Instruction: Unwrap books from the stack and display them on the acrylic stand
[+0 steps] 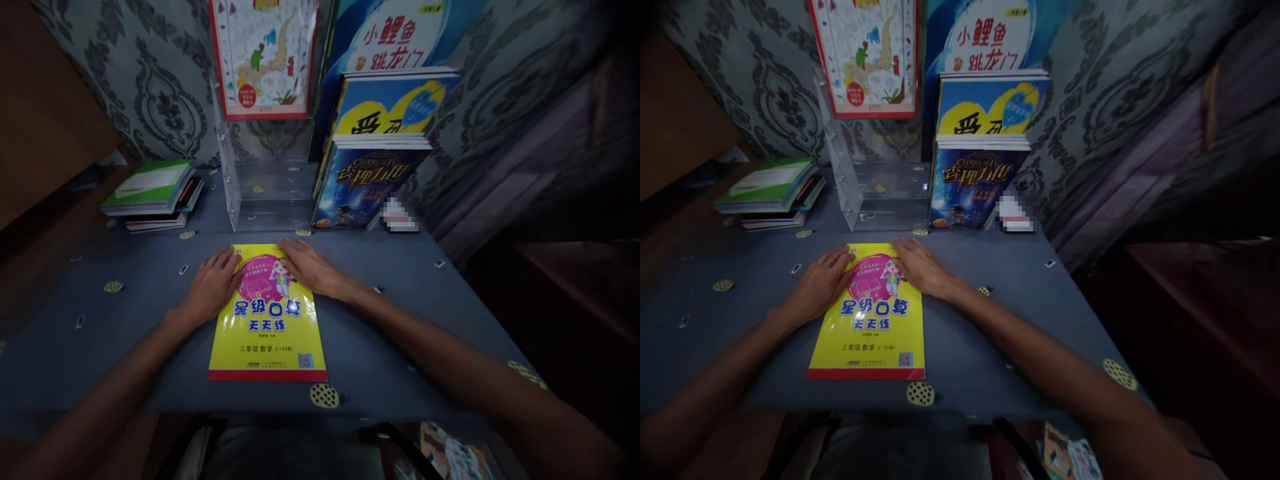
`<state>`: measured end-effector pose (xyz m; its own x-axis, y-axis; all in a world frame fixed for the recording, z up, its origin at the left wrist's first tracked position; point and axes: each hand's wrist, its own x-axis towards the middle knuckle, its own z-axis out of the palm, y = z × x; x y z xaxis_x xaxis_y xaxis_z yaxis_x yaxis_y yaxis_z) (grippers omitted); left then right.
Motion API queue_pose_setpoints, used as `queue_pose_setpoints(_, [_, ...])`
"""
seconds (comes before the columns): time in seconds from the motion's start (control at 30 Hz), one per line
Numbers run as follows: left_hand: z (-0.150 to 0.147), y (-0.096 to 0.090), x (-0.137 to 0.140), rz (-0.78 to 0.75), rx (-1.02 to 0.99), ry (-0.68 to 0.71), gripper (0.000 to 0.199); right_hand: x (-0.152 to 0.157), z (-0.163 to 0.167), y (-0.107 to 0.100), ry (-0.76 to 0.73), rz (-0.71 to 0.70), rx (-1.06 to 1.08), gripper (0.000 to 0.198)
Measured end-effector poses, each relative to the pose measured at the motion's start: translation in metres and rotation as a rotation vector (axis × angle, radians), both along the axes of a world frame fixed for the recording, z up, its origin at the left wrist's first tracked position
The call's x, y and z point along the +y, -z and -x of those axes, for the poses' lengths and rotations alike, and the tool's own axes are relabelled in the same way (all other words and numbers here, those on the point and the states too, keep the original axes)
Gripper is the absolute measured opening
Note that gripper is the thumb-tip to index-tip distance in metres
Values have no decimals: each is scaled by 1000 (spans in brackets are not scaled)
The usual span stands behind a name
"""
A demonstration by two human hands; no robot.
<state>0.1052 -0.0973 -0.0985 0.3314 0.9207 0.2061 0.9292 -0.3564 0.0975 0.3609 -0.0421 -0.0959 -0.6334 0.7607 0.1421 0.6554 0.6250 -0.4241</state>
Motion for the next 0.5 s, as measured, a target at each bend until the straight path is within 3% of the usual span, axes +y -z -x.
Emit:
queue_pose_setpoints(0.17, [-2, -4, -1, 20, 37, 0, 42, -1, -42, 13, 51, -6, 33, 50])
queue_pose_setpoints(0.5, [5, -20, 18, 51, 165, 48, 40, 5, -38, 19, 22, -43, 51, 50])
